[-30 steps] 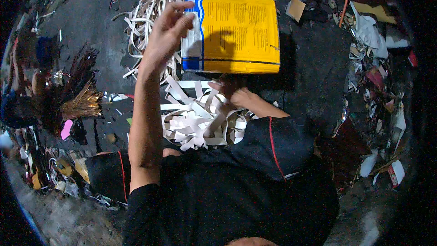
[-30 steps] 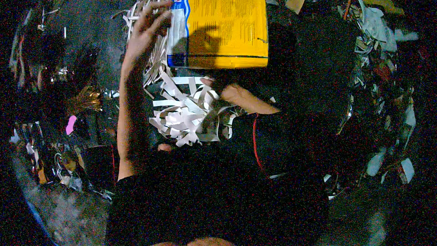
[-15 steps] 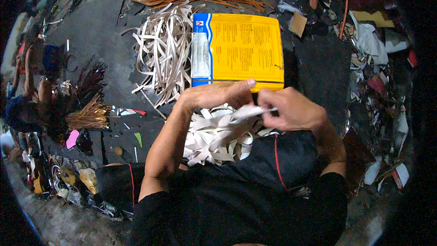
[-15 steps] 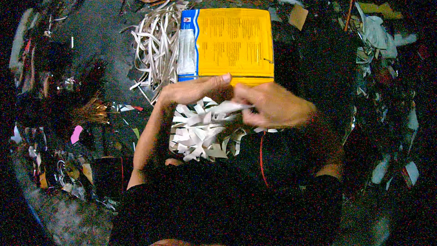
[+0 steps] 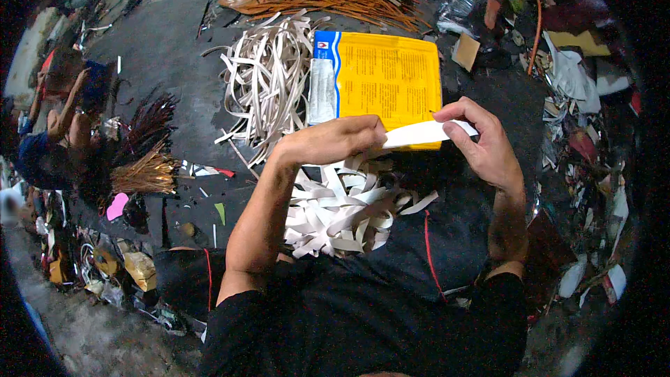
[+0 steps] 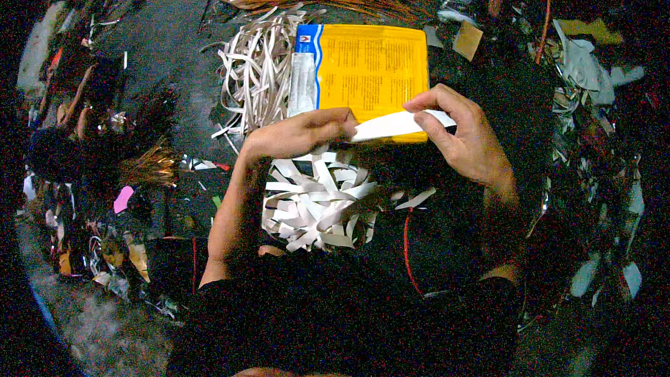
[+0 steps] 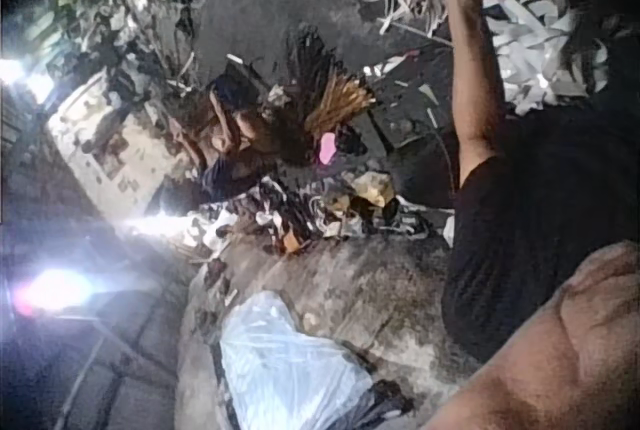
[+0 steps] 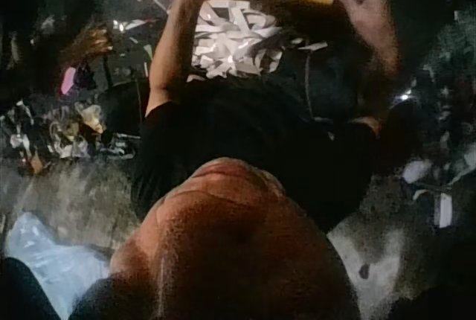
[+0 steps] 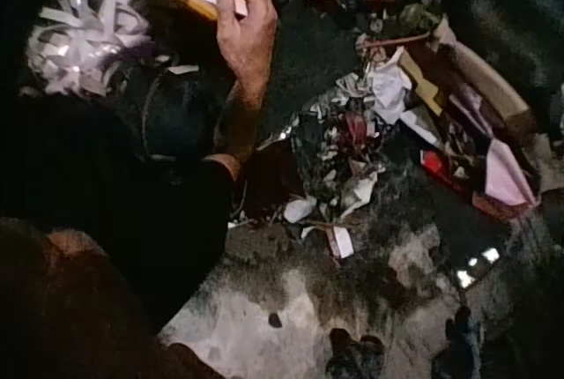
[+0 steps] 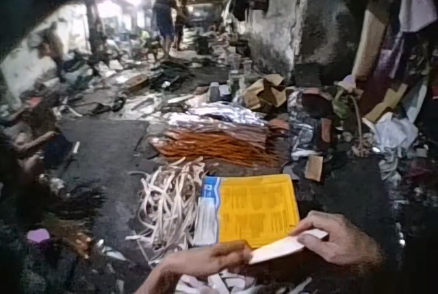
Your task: The person sits on the floor and repeatedly tears white strips from a roll using both hands, placing the cut pieces into a pile on the floor. The person also briefly gathers and repositions the pile of cut strips.
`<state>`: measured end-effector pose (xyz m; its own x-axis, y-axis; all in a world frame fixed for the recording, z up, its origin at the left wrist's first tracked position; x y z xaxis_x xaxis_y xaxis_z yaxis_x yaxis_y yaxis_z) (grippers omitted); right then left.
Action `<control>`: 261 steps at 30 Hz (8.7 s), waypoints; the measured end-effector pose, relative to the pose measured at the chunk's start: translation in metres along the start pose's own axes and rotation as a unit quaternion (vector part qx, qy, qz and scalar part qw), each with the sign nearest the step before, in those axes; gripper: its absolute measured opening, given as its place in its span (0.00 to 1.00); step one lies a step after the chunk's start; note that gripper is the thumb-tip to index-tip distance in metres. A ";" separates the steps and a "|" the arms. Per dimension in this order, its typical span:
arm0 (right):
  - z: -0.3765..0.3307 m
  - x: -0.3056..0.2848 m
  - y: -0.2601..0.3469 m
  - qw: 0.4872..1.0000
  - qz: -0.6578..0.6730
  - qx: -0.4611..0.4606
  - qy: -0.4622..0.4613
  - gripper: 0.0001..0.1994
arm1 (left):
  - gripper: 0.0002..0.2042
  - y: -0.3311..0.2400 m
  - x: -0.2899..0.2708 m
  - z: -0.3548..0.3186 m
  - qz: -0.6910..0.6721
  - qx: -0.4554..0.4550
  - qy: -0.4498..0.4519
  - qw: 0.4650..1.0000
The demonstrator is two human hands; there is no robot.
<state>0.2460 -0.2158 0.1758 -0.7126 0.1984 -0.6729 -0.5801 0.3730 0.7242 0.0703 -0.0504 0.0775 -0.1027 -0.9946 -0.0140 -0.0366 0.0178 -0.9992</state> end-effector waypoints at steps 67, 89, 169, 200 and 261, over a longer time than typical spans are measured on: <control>0.131 0.165 -0.016 0.949 -0.096 -0.273 -0.124 0.07 | 0.11 0.085 -0.039 -0.038 -0.107 0.028 -0.552 0.826; 0.135 0.164 -0.020 0.945 -0.096 -0.298 -0.094 0.10 | 0.08 0.106 -0.044 -0.031 -0.301 0.016 -0.547 0.781; 0.135 0.166 -0.025 0.964 -0.021 -0.255 -0.074 0.06 | 0.17 0.124 -0.043 -0.038 -0.445 0.099 -0.580 0.675; 0.142 0.168 -0.015 0.946 -0.038 -0.315 -0.071 0.07 | 0.10 0.188 -0.082 -0.067 -0.267 0.003 -0.608 0.747; 0.124 0.155 -0.011 0.970 -0.055 -0.226 -0.076 0.13 | 0.10 0.100 -0.052 -0.014 0.052 0.039 -0.586 0.807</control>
<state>0.1905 -0.0768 0.0445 -0.5906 0.3239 -0.7391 -0.7870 -0.0291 0.6162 0.0582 0.0045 -0.0216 0.9125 -0.4013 -0.0789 -0.0208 0.1471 -0.9889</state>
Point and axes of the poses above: each hand's wrist, its own z-axis towards the middle knuckle, its own x-axis out of the palm, y = z × x, the point moved 2 cm from there along z, towards the middle knuckle, and after that the axes turned 11 degrees about x, right-handed, at the moved point
